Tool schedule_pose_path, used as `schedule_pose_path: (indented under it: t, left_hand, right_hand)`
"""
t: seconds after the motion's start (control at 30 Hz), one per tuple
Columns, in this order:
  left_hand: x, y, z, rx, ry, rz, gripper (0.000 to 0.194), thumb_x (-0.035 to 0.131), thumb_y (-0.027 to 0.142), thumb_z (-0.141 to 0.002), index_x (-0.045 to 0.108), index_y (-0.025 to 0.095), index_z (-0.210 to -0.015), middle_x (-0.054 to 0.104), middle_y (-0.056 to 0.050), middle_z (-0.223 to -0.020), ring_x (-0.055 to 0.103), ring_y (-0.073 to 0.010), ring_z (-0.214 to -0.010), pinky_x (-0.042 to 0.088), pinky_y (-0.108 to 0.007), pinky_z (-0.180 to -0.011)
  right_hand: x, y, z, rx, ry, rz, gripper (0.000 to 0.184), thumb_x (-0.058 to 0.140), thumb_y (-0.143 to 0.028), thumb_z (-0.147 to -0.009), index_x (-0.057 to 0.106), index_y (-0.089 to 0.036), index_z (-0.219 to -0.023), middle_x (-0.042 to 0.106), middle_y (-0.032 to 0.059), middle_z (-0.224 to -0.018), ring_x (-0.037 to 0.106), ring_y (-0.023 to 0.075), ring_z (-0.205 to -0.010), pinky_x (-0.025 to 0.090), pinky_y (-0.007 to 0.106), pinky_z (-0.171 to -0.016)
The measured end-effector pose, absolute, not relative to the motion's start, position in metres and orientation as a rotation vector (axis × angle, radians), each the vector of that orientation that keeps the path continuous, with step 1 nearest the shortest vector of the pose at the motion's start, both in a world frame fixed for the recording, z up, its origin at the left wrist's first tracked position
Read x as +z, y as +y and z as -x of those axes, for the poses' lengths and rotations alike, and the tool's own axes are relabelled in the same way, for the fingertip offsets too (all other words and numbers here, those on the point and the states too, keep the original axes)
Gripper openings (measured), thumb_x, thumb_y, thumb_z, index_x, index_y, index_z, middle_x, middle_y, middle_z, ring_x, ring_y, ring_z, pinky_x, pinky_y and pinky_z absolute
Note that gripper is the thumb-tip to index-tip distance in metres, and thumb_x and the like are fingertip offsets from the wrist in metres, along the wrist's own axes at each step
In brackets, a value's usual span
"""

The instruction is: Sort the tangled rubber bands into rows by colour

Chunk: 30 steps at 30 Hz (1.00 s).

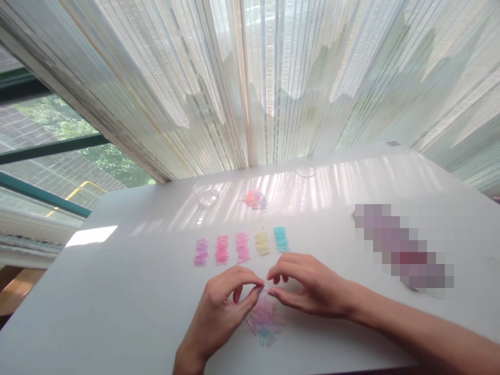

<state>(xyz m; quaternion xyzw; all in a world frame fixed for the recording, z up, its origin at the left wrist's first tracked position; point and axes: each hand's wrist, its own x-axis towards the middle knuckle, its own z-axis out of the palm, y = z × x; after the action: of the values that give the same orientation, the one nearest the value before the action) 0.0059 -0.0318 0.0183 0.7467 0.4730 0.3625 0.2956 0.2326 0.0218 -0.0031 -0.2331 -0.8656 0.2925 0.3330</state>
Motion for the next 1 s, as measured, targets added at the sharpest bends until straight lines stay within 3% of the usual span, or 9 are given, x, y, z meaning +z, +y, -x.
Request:
schedule_pose_path:
  t: [0.37, 0.73, 0.87, 1.0]
  left_hand:
    - [0.014, -0.028, -0.006, 0.995, 1.313, -1.948, 0.013, 0.074, 0.015, -0.088, 0.074, 0.021, -0.1, 0.076, -0.002, -0.084, 0.055, -0.0104, -0.059, 0.05, -0.02, -0.053]
    - [0.013, -0.031, 0.018, 1.059, 1.417, -1.954, 0.009, 0.07, 0.015, -0.091, 0.077, 0.02, -0.089, 0.078, -0.004, -0.085, 0.07, -0.0132, -0.07, 0.054, -0.017, -0.055]
    - [0.02, -0.029, 0.052, 1.179, 1.63, -2.025, 0.007, 0.072, 0.022, -0.091, 0.078, 0.021, -0.089, 0.077, -0.002, -0.084, 0.061, -0.0101, -0.059, 0.051, -0.019, -0.053]
    - [0.03, -0.025, 0.083, 1.227, 1.807, -2.025, 0.011, 0.072, 0.028, -0.092, 0.078, 0.021, -0.087, 0.076, -0.002, -0.085, 0.058, -0.0111, -0.06, 0.049, -0.022, -0.055]
  right_hand:
    - [-0.002, 0.022, -0.231, 0.696, -2.181, 0.596, 0.012, 0.057, -0.018, -0.098, 0.066, -0.019, -0.089, 0.068, 0.0011, -0.075, 0.06, 0.0127, -0.067, 0.047, 0.023, -0.066]
    - [-0.005, 0.023, -0.23, 0.65, -2.222, 0.605, 0.014, 0.055, -0.016, -0.096, 0.064, -0.02, -0.086, 0.067, 0.0013, -0.074, 0.057, 0.0136, -0.066, 0.044, 0.024, -0.064]
    - [-0.006, 0.022, -0.23, 0.667, -2.285, 0.589, 0.016, 0.052, -0.016, -0.097, 0.066, -0.02, -0.089, 0.067, 0.0016, -0.073, 0.058, 0.0141, -0.066, 0.045, 0.025, -0.066]
    - [-0.005, 0.022, -0.23, 0.686, -2.338, 0.598, 0.019, 0.05, -0.017, -0.098, 0.067, -0.02, -0.09, 0.067, 0.0022, -0.074, 0.058, 0.0146, -0.066, 0.045, 0.025, -0.065]
